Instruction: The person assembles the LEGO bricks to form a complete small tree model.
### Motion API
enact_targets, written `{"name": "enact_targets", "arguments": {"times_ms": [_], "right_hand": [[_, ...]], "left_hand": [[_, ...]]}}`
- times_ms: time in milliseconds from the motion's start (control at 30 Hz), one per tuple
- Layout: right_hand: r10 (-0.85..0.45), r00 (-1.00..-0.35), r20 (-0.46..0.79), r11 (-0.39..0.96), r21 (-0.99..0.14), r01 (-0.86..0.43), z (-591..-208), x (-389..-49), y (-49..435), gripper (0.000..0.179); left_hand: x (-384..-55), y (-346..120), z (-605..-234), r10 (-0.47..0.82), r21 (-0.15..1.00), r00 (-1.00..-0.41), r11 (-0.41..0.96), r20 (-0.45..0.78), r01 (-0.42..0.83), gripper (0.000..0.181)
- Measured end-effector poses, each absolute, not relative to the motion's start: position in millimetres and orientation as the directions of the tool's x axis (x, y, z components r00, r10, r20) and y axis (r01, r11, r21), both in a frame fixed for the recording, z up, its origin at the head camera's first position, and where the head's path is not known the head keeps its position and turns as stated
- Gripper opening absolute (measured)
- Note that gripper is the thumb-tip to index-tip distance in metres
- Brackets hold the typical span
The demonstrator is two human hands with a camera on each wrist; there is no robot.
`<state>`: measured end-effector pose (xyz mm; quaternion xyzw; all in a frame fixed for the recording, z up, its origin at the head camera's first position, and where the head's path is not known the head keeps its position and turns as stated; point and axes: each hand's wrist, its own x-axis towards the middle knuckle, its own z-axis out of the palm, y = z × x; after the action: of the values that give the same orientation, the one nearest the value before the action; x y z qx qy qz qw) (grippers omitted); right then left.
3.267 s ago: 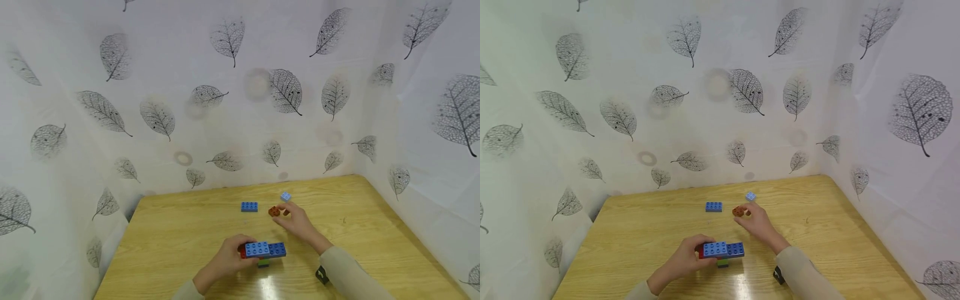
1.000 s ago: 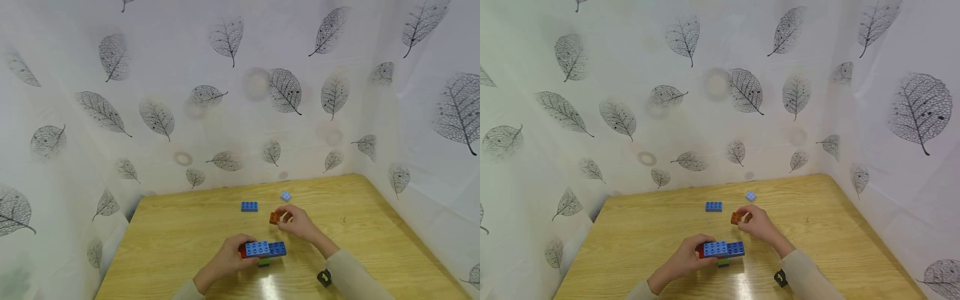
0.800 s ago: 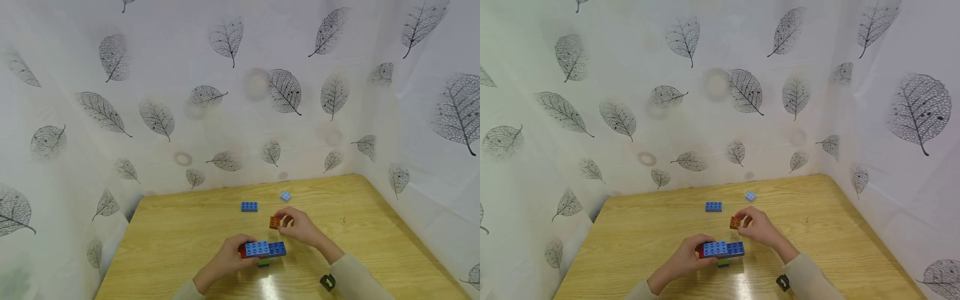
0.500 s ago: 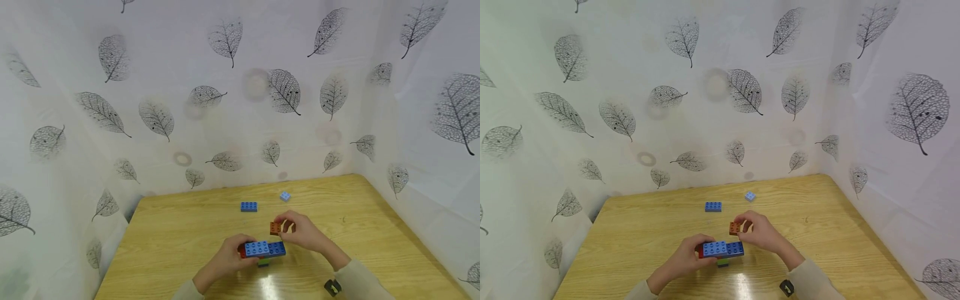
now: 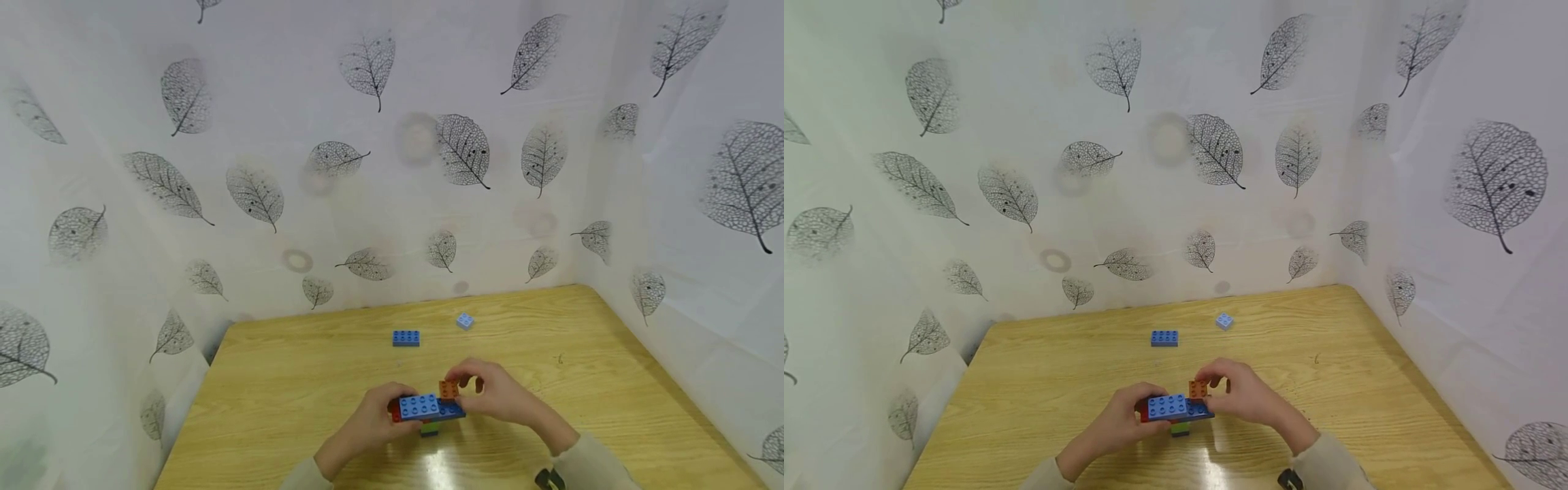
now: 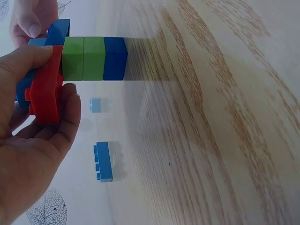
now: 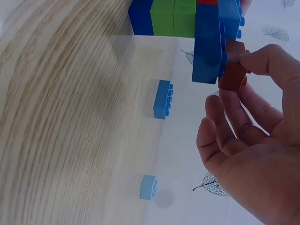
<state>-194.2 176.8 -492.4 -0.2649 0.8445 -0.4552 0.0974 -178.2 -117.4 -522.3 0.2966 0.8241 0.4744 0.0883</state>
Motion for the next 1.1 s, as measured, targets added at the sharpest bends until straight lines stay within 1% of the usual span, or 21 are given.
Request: {"name": "enact_targets", "arguments": {"times_ms": [400, 667, 900, 1100], "right_hand": [[-0.598, -0.797, 0.086, 0.436, -0.800, -0.413, -490.9, -188.0, 174.9, 0.033], [-0.598, -0.795, 0.101, 0.428, -0.799, -0.423, -493.2, -187.0, 174.6, 0.031], [-0.588, -0.800, 0.124, 0.398, -0.816, -0.419, -490.4, -183.1, 172.1, 0.027], [-0.597, -0.789, 0.147, 0.393, -0.803, -0.448, -488.2, -180.7, 171.8, 0.026]], "left_hand": [[-177.7, -116.4, -521.4, 0.562, 0.845, -0.816, 0.366, 0.133, 0.390, 0.038], [-177.2, -116.2, -520.9, 0.562, 0.856, -0.817, 0.355, 0.127, 0.377, 0.037], [-178.5, -115.9, -522.0, 0.566, 0.839, -0.813, 0.371, 0.136, 0.398, 0.038], [-178.4, -116.6, -521.3, 0.569, 0.831, -0.810, 0.374, 0.146, 0.413, 0.038]]}}
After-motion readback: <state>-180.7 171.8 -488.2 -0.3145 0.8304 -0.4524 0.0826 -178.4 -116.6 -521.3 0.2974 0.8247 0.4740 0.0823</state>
